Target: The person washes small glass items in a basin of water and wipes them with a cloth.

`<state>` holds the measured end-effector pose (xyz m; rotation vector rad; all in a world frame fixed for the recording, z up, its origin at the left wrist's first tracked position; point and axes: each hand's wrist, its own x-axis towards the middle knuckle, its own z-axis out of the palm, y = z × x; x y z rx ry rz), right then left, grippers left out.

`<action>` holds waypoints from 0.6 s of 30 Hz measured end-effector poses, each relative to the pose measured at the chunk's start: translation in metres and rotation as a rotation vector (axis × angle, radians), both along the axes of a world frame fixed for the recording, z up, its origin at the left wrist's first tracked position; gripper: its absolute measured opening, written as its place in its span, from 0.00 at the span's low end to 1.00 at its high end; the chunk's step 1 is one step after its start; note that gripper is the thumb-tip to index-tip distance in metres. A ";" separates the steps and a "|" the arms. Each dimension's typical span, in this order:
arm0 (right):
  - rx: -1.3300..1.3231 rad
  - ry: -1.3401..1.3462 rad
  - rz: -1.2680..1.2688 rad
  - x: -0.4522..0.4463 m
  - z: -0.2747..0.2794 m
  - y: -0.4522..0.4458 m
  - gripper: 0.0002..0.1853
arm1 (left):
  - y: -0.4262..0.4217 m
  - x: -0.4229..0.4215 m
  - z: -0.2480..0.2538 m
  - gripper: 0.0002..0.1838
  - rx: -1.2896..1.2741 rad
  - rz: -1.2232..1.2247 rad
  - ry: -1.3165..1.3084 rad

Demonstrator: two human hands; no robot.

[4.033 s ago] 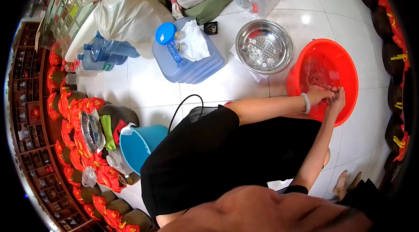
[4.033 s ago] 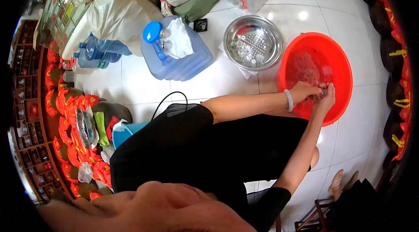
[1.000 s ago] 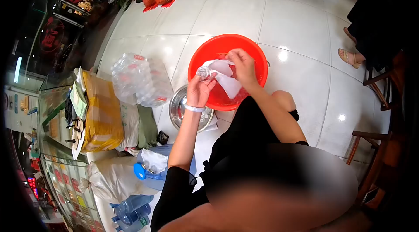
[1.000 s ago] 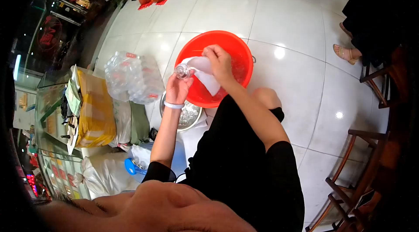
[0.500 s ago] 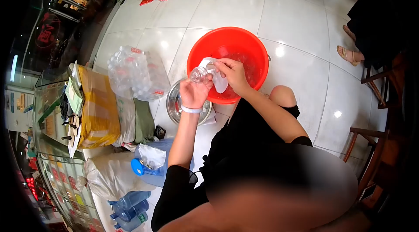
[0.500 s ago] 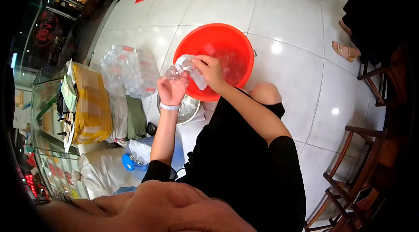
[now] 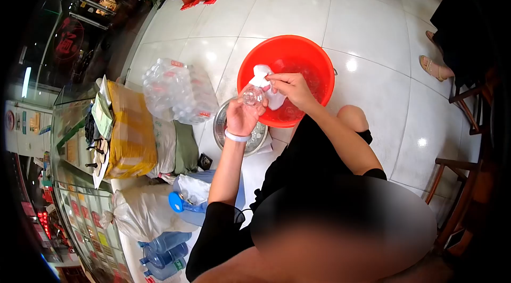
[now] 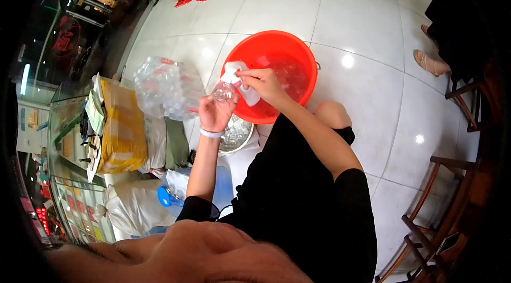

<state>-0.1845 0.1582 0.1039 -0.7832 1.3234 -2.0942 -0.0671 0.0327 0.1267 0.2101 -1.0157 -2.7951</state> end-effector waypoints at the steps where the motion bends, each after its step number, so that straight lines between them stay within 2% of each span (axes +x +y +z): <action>1: -0.029 -0.003 -0.011 0.000 0.001 0.001 0.11 | 0.000 0.002 0.001 0.25 -0.001 0.009 0.001; 3: -0.024 0.004 -0.013 0.000 0.002 0.004 0.10 | 0.001 0.004 0.002 0.23 -0.110 0.060 0.007; 4: 0.021 0.116 -0.049 0.000 0.004 0.005 0.10 | -0.001 0.005 0.001 0.21 -0.149 0.088 0.002; 8: 0.070 0.390 -0.139 -0.001 -0.001 0.004 0.08 | -0.012 0.005 -0.004 0.20 -0.117 0.037 0.126; 9: 0.068 0.386 -0.131 -0.001 -0.002 0.004 0.08 | -0.009 0.007 -0.006 0.20 -0.119 0.044 0.122; 11: 0.046 0.420 -0.040 -0.003 0.001 0.005 0.07 | 0.004 0.004 0.003 0.23 -0.213 0.265 -0.071; 12: 0.052 0.460 0.015 -0.004 0.004 0.008 0.06 | -0.001 0.005 -0.002 0.23 -0.194 0.204 -0.015; 18: 0.040 0.631 0.003 -0.004 0.002 0.010 0.07 | -0.002 0.005 -0.007 0.28 -0.291 0.209 -0.021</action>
